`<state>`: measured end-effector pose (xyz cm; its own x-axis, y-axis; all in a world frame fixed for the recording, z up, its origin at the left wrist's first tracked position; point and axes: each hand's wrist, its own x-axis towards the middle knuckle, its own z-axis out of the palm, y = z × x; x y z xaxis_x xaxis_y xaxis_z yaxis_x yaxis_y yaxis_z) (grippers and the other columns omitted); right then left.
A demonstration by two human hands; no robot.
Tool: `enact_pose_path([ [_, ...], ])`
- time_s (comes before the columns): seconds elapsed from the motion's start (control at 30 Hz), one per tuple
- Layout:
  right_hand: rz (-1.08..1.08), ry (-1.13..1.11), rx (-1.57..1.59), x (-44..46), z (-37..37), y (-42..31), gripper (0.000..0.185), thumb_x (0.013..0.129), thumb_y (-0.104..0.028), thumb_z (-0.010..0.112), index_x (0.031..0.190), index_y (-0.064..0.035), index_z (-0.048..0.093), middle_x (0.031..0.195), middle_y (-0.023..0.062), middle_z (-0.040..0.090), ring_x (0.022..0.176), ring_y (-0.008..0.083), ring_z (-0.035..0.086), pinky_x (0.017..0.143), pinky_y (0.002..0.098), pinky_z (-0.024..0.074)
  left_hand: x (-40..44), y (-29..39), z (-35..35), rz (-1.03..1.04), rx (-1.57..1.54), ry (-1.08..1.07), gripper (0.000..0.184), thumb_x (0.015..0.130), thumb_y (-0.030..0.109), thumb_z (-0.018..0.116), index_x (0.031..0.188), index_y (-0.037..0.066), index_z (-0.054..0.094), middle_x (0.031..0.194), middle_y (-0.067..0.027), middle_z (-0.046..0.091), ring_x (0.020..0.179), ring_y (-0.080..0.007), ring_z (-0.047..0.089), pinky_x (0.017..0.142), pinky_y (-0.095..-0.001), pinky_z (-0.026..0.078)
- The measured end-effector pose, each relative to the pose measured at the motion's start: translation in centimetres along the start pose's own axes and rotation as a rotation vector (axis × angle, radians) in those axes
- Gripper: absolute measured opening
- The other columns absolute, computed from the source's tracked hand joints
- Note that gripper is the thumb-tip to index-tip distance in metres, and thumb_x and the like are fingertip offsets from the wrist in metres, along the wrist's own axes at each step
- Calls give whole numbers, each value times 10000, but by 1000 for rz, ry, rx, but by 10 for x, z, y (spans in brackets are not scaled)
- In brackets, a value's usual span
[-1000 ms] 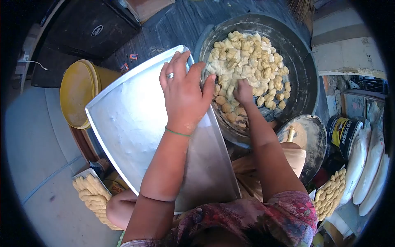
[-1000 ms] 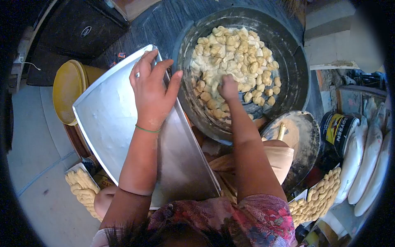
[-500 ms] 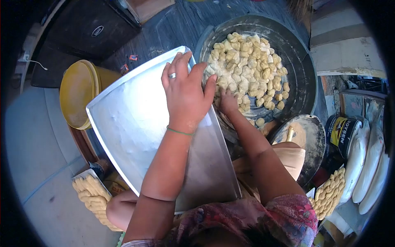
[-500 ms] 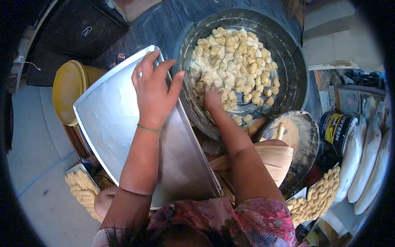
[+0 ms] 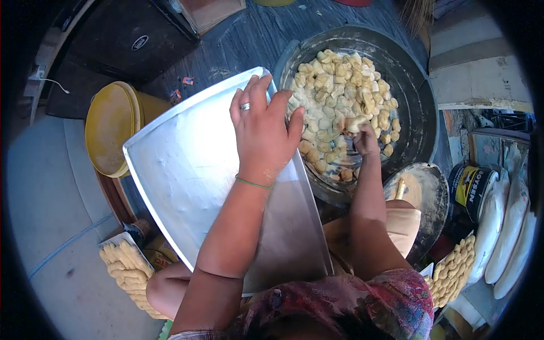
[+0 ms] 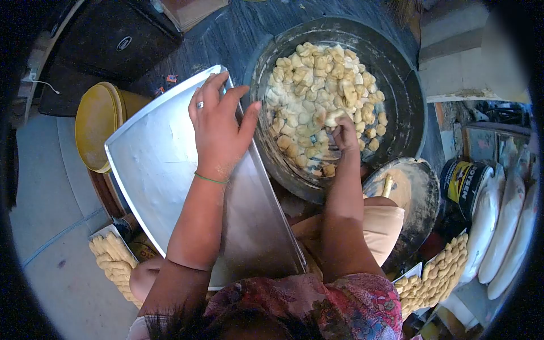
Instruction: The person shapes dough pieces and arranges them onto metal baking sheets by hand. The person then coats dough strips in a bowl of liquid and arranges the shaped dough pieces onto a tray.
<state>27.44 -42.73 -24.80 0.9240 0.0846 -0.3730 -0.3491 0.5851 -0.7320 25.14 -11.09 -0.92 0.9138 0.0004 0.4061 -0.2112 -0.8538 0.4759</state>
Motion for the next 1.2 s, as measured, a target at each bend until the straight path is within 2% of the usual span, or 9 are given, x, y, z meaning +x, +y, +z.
enact_pose_path([
  [0.17,192,117,-946,25,-21,14,514,840,-301,656,1223,19,529,1008,120,664,851,236,646,748,332,509,-1,1,0,6,13,-3,308,822,294,693,1041,78,684,1282,-153,519,1268,-334,442,1092,-480,254],
  [0.27,106,341,-1101,66,-47,56,716,783,-375,738,1299,46,476,1209,176,609,1018,267,617,876,374,493,-2,0,0,9,7,-4,300,819,274,685,1042,74,667,1277,-155,514,1280,-344,441,1104,-503,243],
  [0.37,29,474,-1884,50,34,107,757,737,-408,759,1327,-36,464,1396,213,437,1230,359,473,949,463,464,-1,2,0,9,21,-2,305,822,283,679,1043,74,667,1275,-157,515,1276,-344,444,1102,-504,245],
  [0.5,81,-154,-1998,26,81,94,696,740,-446,715,1306,-112,488,1304,192,489,1205,400,492,937,491,470,-1,0,2,16,33,1,308,823,287,676,1045,74,669,1277,-158,516,1274,-344,447,1102,-506,246],
  [0.6,60,-292,-1698,51,37,89,681,737,-375,725,1309,-99,481,1219,193,529,1083,378,568,898,467,489,-1,1,1,15,23,4,307,824,286,675,1045,73,671,1277,-160,515,1274,-345,446,1102,-507,245],
  [0.8,-210,669,-1735,57,59,56,578,771,-291,668,1294,-132,482,1333,206,465,1188,356,516,983,541,372,-2,1,1,10,18,-14,308,830,288,671,1049,72,668,1279,-163,514,1278,-346,443,1102,-509,241],
  [0.93,110,366,-1808,79,59,65,605,755,-288,675,1309,-161,471,1418,154,426,1215,314,509,999,595,315,0,2,0,4,16,-15,308,833,291,669,1050,72,668,1281,-163,512,1281,-346,442,1102,-511,240],
  [1.1,308,-474,-1529,79,30,62,290,741,-254,725,917,-50,618,852,136,670,897,260,651,779,360,495,-1,1,1,11,10,-6,308,826,284,678,1049,72,669,1278,-160,512,1277,-348,445,1100,-511,244],
  [1.2,151,18,-1499,77,30,56,347,743,-271,731,995,-55,631,816,162,664,898,286,650,805,380,489,-1,0,1,16,21,1,314,822,301,697,1045,80,684,1277,-158,522,1257,-344,451,1084,-480,263],
])
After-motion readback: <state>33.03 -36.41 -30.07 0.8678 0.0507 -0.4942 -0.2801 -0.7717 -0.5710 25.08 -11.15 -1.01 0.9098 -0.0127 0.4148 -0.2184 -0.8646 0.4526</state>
